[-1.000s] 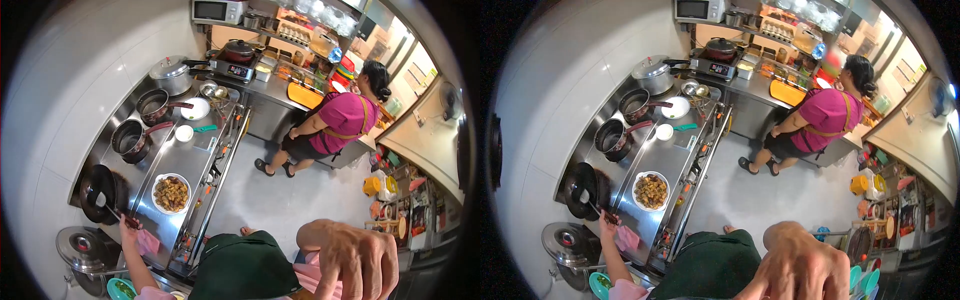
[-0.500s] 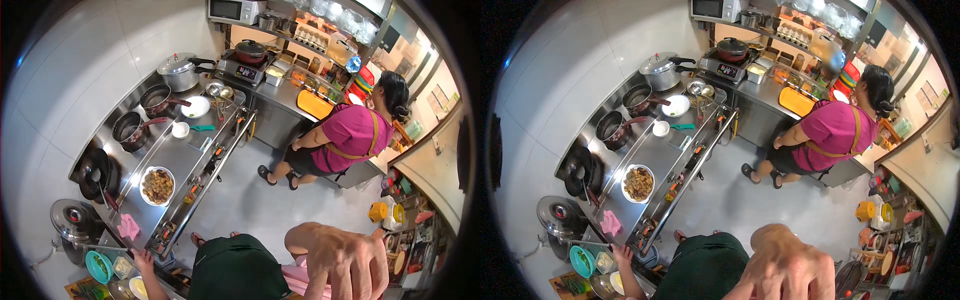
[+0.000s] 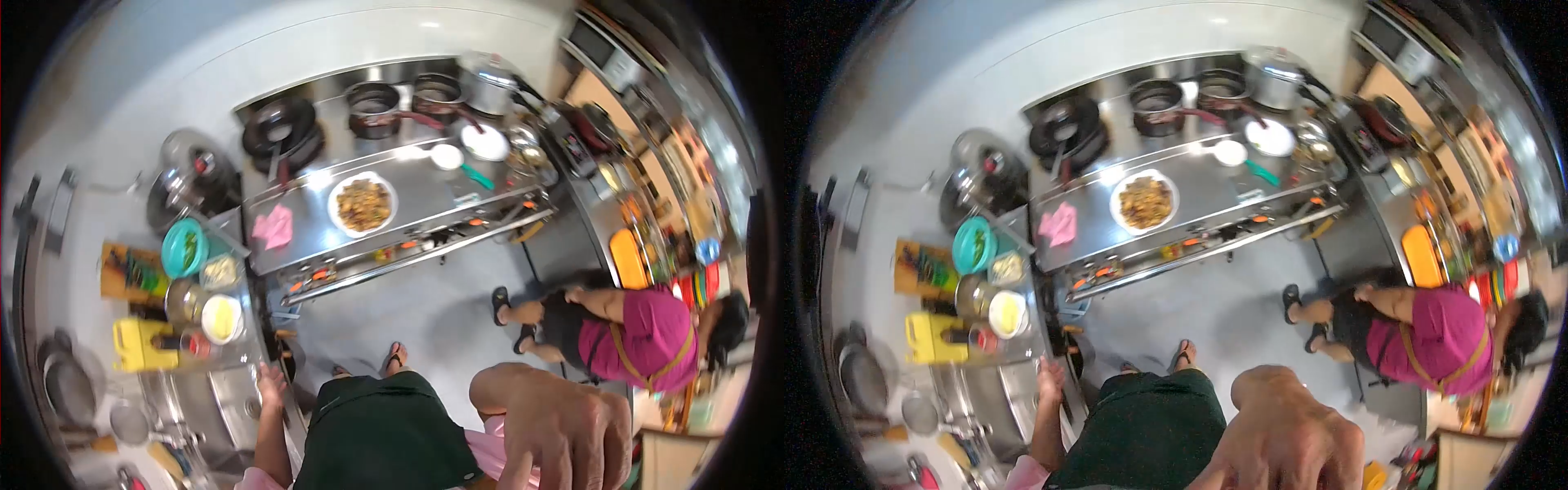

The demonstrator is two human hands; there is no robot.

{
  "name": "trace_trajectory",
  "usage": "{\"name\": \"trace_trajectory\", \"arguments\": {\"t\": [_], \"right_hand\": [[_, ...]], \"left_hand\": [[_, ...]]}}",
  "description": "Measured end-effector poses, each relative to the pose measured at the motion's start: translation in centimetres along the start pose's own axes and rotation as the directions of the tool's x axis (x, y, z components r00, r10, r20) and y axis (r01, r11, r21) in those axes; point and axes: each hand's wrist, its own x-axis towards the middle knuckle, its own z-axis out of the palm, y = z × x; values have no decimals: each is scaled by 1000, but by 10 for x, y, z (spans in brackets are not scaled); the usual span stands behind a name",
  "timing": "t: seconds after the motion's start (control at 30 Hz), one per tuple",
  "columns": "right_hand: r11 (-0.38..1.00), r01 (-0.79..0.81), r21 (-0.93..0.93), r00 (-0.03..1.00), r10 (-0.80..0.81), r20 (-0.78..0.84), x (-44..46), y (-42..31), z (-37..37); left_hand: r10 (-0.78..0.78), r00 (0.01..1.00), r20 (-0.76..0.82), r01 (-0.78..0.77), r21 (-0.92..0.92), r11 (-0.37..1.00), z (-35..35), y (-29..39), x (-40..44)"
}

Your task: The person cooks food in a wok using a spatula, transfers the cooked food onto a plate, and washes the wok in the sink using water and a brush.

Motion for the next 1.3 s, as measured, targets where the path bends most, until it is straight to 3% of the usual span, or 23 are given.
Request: {"name": "trace_trajectory", "arguments": {"t": [0.07,0.13,0.37,0.47,0.57,0.6,0.67,0.77,0.8,0.87,0.9,0.93,1.0,1.03,1.13,1.17,1.2,1.27,1.3], "right_hand": [[987,-70,148,998,68,15,7,31,-4],[956,-126,266,991,108,79,17,68,-10],[754,-258,604,965,174,195,48,223,37],[717,-268,643,961,159,225,51,288,65],[668,-325,670,937,324,132,29,329,92],[695,-338,634,902,431,8,22,338,108],[641,-520,565,843,490,220,-3,358,91],[620,-688,377,719,655,235,-23,390,93],[608,-747,269,663,711,236,-31,402,93],[403,-906,132,415,907,77,-66,425,96],[250,-968,-28,248,967,52,-82,443,97],[80,-979,-186,80,997,3,-100,463,98],[-210,-967,-147,-214,977,7,-148,515,104],[-248,-936,-251,-261,965,20,-180,542,105],[-288,-805,-519,-347,938,19,-304,626,100],[-223,-742,-633,-288,958,0,-353,655,100],[-158,-665,-730,-221,975,-10,-402,683,100],[-208,-513,-833,-283,957,-65,-500,733,103],[-223,-424,-878,-303,948,-95,-529,757,105]], "left_hand": [[42,999,-28,-43,-29,999,-39,-31,-9],[52,993,-104,-70,-177,982,-68,-57,-28],[-102,904,-415,-102,-442,891,-154,-143,-94],[-136,855,-500,-200,-560,804,-178,-197,-99],[-110,847,-520,-322,-666,672,-190,-235,-99],[-111,825,-553,-333,-637,695,-193,-242,-100],[-91,806,-585,-339,-582,740,-202,-238,-114],[18,827,-562,-361,-506,783,-218,-266,-99],[104,739,-665,-434,-353,829,-220,-270,-96],[296,532,-793,-499,-11,866,-221,-253,-96],[271,521,-809,-493,-27,869,-224,-237,-102],[301,440,-846,-435,92,896,-230,-219,-110],[368,290,-883,-254,300,919,-236,-199,-122],[332,316,-889,-207,276,938,-237,-210,-119],[319,179,-931,-7,323,946,-236,-212,-119],[247,232,-941,15,257,966,-234,-221,-118],[249,182,-951,49,262,964,-229,-226,-116],[272,103,-957,113,283,952,-216,-234,-110],[202,116,-972,125,216,968,-211,-232,-109]]}}
